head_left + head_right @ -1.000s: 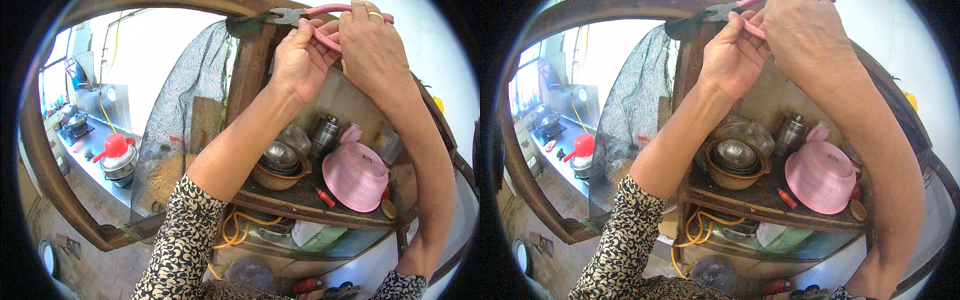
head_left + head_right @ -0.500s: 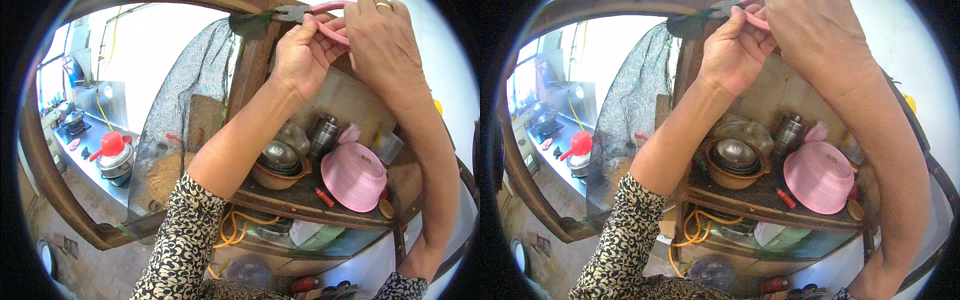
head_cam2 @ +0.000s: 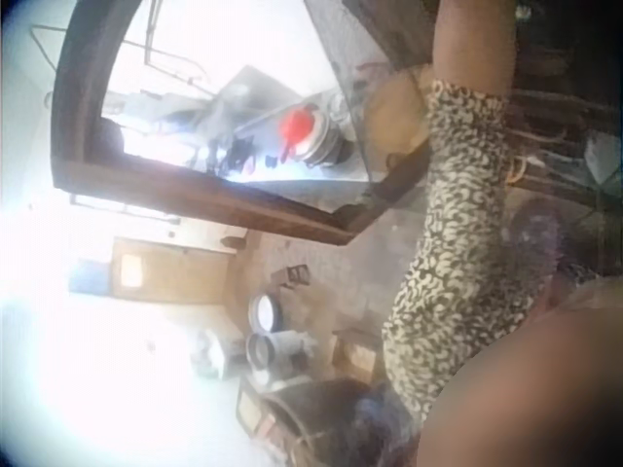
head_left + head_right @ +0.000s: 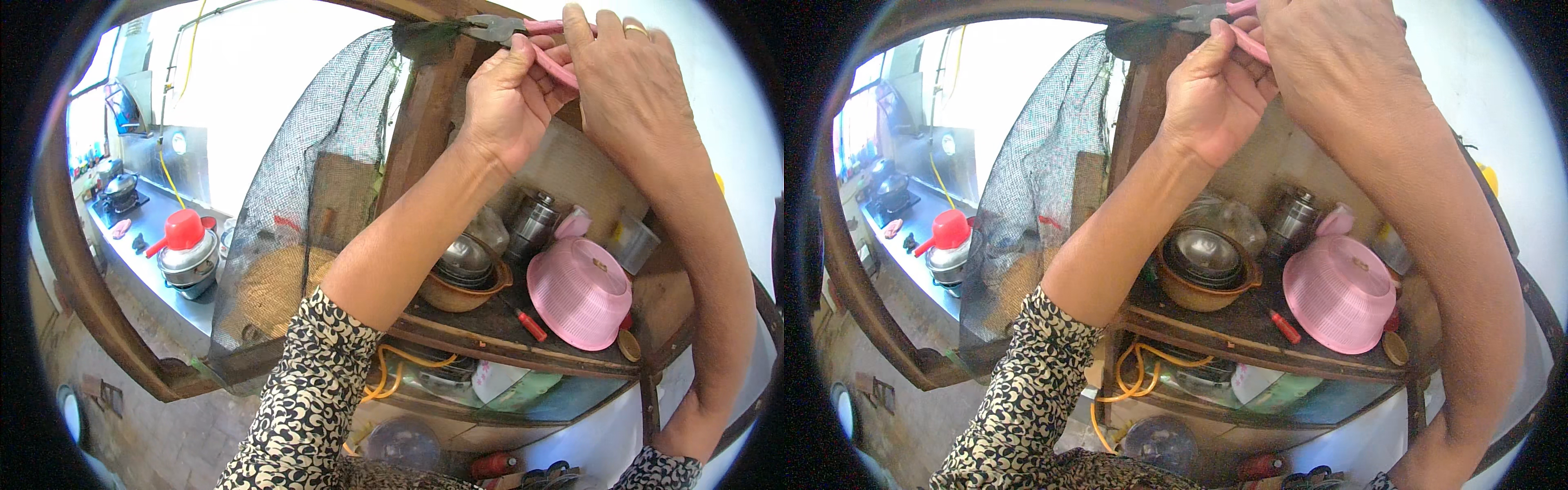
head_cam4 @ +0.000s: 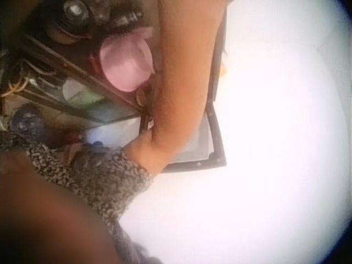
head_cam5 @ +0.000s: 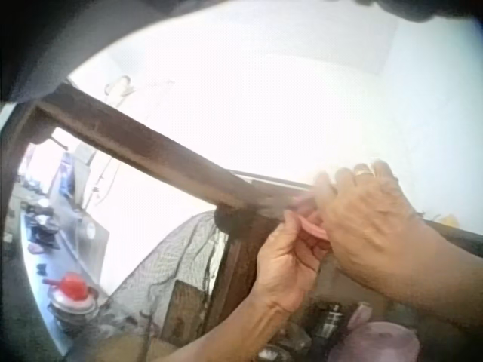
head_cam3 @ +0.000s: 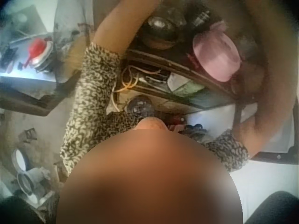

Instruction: The person uses a screwdriver and pliers to remove nails from a wooden cabinet frame. They repeatedly pry and pull nails from the wood, switching between tools as needed.

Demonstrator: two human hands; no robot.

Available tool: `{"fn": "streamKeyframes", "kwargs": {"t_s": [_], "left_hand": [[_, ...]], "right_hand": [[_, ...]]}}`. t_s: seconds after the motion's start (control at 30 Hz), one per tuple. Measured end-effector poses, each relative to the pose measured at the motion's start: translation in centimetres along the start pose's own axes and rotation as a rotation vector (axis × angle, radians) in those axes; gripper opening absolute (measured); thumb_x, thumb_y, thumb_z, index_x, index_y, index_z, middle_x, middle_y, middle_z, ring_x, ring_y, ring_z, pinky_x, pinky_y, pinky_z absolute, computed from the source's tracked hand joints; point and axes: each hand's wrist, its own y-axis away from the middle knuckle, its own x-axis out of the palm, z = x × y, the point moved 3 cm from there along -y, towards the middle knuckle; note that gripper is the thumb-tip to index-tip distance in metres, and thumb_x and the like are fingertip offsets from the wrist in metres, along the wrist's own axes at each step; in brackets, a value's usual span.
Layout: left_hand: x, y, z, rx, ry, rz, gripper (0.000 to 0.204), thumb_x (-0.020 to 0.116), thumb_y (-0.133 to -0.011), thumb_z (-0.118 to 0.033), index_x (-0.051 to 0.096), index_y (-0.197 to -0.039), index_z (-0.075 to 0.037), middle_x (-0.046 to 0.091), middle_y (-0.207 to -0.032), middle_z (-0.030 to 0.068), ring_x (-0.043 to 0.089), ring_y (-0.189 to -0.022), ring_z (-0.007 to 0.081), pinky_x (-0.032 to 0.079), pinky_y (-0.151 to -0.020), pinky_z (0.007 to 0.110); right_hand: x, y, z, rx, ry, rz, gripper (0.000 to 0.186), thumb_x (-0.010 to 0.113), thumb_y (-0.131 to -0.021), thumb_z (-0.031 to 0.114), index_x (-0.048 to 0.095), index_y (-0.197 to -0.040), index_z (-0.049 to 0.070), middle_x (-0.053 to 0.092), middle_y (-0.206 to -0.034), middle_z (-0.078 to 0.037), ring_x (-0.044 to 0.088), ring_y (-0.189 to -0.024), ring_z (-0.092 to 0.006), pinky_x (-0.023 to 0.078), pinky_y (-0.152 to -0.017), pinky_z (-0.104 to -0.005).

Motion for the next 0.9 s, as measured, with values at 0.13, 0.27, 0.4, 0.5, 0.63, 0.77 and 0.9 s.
{"fn": "streamKeyframes", "kwargs": {"t_s": [0.13, 0.27, 0.4, 0.5, 0.63, 0.77, 0.9], "left_hand": [[-0.1, 0.5, -0.3, 0.006, -0.142, -0.080, 0.040, 0.043, -0.106, -0.038, 0.060, -0.110, -0.002, 0.070, -0.103, 0.0139, 0.069, -0.093, 0.0220, 0.057, -0.082, 0.038], [-0.3, 0.7, -1.6, -0.002, -0.432, -0.015, 0.040, 0.045, -0.106, -0.037, 0.062, -0.105, -0.001, 0.072, -0.092, 0.0150, 0.071, -0.083, 0.0223, 0.059, -0.074, 0.036], [0.1, 2.8, -4.3, 0.108, -0.885, -0.228, 0.022, 0.055, -0.099, -0.019, 0.062, -0.103, 0.000, 0.071, -0.089, 0.0153, 0.071, -0.083, 0.0255, 0.057, -0.071, 0.035], [-1.3, 6.1, -6.9, 0.510, -1.594, -0.339, 0.018, 0.063, -0.091, -0.008, 0.061, -0.106, 0.002, 0.068, -0.096, 0.0149, 0.068, -0.092, 0.0303, 0.055, -0.077, 0.038], [-1.1, 10.1, -7.8, 0.701, -2.172, -0.343, 0.036, 0.069, -0.084, -0.003, 0.057, -0.116, 0.003, 0.058, -0.115, 0.0181, 0.059, -0.108, 0.0358, 0.049, -0.091, 0.042], [-3.4, 11.5, -7.2, 0.525, -2.228, -0.488, 0.054, 0.074, -0.083, -0.010, 0.048, -0.128, 0.006, 0.052, -0.124, 0.0240, 0.055, -0.113, 0.0399, 0.045, -0.097, 0.044], [-4.4, 11.6, -7.9, 0.272, -1.996, -0.575, 0.062, 0.074, -0.085, -0.018, 0.044, -0.132, 0.009, 0.055, -0.118, 0.0270, 0.055, -0.114, 0.0431, 0.044, -0.099, 0.047]], "right_hand": [[1.3, 0.5, 0.0, 0.010, -0.043, 0.041, 0.041, 0.065, -0.079, 0.006, 0.055, -0.119, 0.000, 0.064, -0.093, -0.017, 0.066, -0.085, -0.0356, 0.054, -0.075, -0.0441], [0.1, -0.2, -0.8, -0.075, -0.100, 0.072, 0.021, 0.059, -0.086, 0.012, 0.056, -0.102, -0.001, 0.059, -0.083, -0.014, 0.059, -0.075, -0.0288, 0.049, -0.071, -0.0400], [-1.0, -0.9, -0.5, -0.047, -0.081, 0.218, 0.024, 0.052, -0.097, 0.022, 0.056, -0.094, -0.001, 0.057, -0.077, -0.012, 0.054, -0.065, -0.0224, 0.048, -0.062, -0.0359], [-1.7, -1.3, -0.8, -0.059, -0.168, 0.227, 0.034, 0.047, -0.103, 0.029, 0.058, -0.094, -0.002, 0.056, -0.073, -0.012, 0.051, -0.060, -0.0198, 0.047, -0.055, -0.0344], [2.0, -0.9, -1.5, -0.076, -0.141, 0.177, 0.038, 0.046, -0.104, 0.033, 0.061, -0.096, -0.001, 0.055, -0.068, -0.010, 0.045, -0.053, -0.0168, 0.043, -0.047, -0.0322], [1.0, -1.3, -1.0, -0.051, -0.190, 0.254, 0.036, 0.046, -0.104, 0.033, 0.062, -0.099, 0.001, 0.055, -0.065, -0.009, 0.044, -0.052, -0.0160, 0.041, -0.046, -0.0303], [-0.9, -1.4, -1.0, 0.028, -0.361, 0.428, 0.031, 0.054, -0.098, 0.028, 0.062, -0.107, 0.000, 0.058, -0.068, -0.012, 0.052, -0.059, -0.0227, 0.045, -0.054, -0.0355]]}}
